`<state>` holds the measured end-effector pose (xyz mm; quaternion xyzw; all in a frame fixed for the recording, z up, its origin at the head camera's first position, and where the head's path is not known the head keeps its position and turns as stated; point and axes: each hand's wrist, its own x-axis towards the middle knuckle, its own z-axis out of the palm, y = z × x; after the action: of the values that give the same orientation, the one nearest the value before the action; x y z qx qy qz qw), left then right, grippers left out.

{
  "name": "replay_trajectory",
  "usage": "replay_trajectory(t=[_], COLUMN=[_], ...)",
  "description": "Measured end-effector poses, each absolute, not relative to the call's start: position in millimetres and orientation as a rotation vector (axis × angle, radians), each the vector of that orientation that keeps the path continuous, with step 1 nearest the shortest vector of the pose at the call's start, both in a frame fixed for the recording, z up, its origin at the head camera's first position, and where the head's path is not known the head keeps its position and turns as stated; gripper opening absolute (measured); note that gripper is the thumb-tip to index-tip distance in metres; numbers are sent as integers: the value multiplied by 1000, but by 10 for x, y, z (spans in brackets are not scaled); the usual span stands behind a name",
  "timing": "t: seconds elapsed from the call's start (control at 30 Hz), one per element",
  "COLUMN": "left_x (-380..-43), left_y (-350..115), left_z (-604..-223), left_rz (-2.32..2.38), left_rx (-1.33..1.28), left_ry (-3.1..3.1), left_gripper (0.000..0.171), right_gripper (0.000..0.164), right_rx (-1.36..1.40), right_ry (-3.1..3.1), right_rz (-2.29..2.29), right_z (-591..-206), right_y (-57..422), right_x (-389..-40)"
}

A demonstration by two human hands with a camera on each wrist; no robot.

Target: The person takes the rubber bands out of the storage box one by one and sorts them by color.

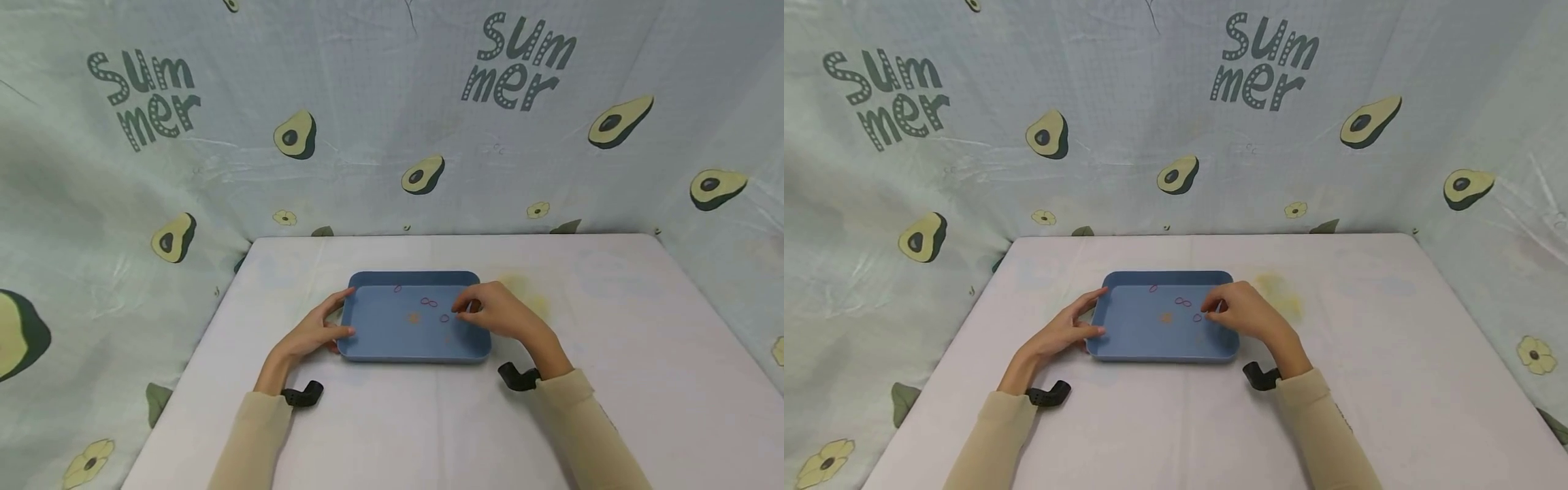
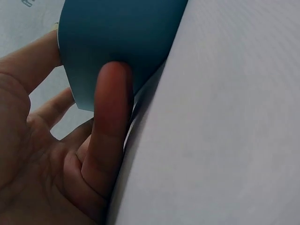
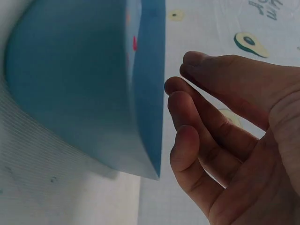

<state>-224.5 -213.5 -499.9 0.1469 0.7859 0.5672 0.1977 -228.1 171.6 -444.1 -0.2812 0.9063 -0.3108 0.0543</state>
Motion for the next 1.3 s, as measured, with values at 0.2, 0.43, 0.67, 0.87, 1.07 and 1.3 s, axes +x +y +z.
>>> replay_trajectory(t=[0.2,0.43,0.67,0.87,1.07,1.3], left_x=[-2279,-2254,-2269,-2236,-2158,-2256], left_y=[-2120,-2113,-2066,-2006,-1945,-2001], left_z=[-4971,-5004,-4955,-4843,-4653,-4870], left_rz=[1553,1559,1549,1506,1469,1477], left_rx=[372,363,312,351,350,379], left_ry=[2197,2173,2216,2313,2346,2401], left_gripper=[82,82,85,77,74,72], right_gripper=[9,9,8,7,7,7], right_rx=[-885,-835,-864,-874,-867,-874], right_ry=[2788,2819,2802,2798,2799,2783], right_rz=[-834,-711,-687,-629,-613,-611], right_z=[-4525,-4614,-4641,-4658,-4675,-4696], right_y=[1639,1569,1526,1512,1501,1484], right_x=[-2277,-2250,-2243,-2259,-2274,-2264])
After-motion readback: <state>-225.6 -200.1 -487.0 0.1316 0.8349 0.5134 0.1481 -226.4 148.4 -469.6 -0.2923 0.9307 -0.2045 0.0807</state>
